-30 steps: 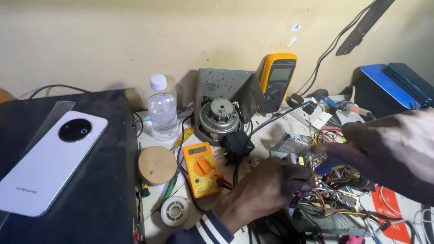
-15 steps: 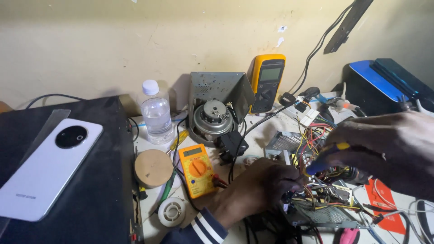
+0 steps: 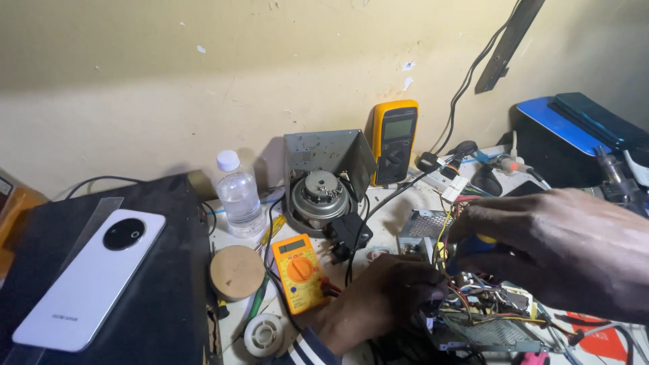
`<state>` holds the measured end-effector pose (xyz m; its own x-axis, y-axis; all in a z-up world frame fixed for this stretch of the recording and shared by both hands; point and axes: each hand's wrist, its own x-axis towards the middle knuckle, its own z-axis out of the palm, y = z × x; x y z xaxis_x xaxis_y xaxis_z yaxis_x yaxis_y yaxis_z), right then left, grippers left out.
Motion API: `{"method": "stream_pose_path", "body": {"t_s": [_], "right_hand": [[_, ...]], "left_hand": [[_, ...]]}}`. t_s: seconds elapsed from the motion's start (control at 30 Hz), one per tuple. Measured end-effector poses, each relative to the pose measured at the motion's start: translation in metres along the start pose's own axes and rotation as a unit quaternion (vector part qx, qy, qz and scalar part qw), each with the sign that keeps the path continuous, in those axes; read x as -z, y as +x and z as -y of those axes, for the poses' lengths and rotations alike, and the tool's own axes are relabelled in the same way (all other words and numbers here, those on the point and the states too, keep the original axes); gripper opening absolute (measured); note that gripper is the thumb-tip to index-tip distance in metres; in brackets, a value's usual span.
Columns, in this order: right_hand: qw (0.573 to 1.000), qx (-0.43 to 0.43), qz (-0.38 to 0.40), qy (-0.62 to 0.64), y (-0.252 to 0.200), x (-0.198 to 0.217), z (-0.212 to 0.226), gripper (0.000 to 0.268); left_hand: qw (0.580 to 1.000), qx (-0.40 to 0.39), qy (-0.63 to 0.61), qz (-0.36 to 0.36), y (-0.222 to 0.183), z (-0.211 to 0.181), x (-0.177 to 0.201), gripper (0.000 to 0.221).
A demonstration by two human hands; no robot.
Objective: Reassembling an electronic power supply unit by connecting internal wiring and securing components with a screwdriver.
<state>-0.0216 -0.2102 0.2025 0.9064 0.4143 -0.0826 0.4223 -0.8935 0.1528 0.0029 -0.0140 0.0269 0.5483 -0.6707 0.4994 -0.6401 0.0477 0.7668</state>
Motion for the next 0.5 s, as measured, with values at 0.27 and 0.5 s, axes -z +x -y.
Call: {"method": "stream_pose_path", "body": {"t_s": [0.27, 0.5], "right_hand": [[0.978, 0.02, -0.048, 0.202, -0.028, -0.039, -0.003, 0.037], [0.851, -0.079, -0.255, 0.452, -0.054, -0.161, -0.126, 0.042]], "left_hand": [[0.989, 0.113, -0.09, -0.026, -0.005, -0.023, 0.015, 0.016], [0.931, 0.229, 0.084, -0.271, -0.009, -0.009, 0.049, 0.014]]}}
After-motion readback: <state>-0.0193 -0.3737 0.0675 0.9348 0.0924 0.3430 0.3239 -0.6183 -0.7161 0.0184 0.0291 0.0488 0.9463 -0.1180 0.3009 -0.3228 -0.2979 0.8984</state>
